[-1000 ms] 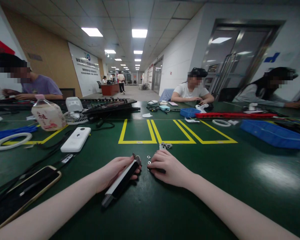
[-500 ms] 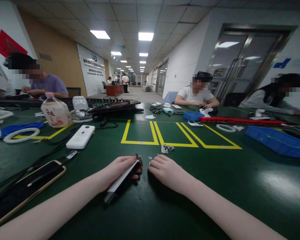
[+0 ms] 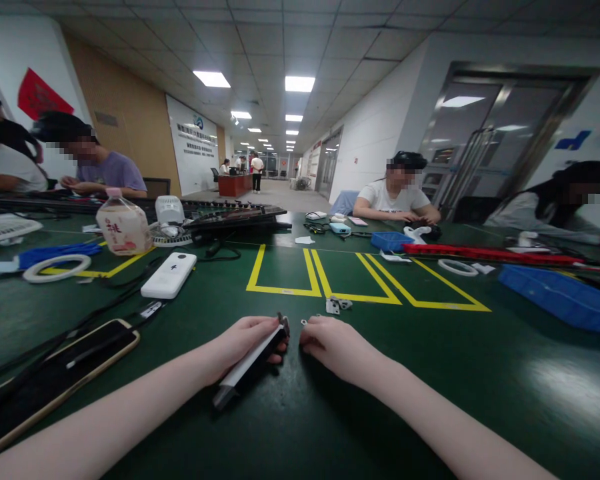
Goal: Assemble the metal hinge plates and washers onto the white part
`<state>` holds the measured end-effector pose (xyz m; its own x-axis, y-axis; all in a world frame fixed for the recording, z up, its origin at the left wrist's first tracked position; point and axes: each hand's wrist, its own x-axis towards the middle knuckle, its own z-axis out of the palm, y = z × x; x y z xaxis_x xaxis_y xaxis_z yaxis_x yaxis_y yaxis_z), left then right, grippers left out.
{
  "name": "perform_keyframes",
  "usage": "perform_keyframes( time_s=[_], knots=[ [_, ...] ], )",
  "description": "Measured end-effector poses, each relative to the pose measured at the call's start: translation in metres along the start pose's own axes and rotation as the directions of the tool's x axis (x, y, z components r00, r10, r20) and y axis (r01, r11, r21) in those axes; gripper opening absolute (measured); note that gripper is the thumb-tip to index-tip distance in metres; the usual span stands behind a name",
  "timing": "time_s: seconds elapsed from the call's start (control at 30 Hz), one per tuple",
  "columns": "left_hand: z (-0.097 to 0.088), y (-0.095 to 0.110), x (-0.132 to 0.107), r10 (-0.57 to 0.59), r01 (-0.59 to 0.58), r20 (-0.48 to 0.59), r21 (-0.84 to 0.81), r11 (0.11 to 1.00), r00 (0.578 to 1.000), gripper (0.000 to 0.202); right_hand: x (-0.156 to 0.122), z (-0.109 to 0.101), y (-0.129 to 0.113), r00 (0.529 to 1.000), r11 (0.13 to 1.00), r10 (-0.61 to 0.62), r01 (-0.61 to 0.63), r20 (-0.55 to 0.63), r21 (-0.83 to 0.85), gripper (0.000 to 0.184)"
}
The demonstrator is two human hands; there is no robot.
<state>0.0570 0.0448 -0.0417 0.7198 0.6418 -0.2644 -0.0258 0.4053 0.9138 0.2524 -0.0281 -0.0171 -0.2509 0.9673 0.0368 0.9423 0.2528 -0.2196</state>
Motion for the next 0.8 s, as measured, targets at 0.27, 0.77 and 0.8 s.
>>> perform_keyframes(
  time_s=[0.27, 0.77, 0.8],
  knots=[
    [-0.006, -0.005, 0.004, 0.018, -0.02, 0.025, 0.058, 0.998, 1.0, 0.035, 0.005, -0.003, 0.006, 1.0, 0.997, 0.018, -0.02, 0.024, 0.078, 0.003],
    [0.0, -0.011, 0.005, 0.146, -0.156, 0.065, 0.194, 0.969, 0.987, 0.042, 0.0, -0.003, 0.005, 0.999, 0.986, 0.036, -0.037, 0.009, 0.162, 0.005],
    [0.0, -0.012, 0.005, 0.163, -0.172, 0.058, 0.218, 0.961, 0.985, 0.042, 0.0, -0.001, 0.005, 1.0, 0.98, 0.019, -0.021, 0.008, 0.2, 0.007]
  ],
)
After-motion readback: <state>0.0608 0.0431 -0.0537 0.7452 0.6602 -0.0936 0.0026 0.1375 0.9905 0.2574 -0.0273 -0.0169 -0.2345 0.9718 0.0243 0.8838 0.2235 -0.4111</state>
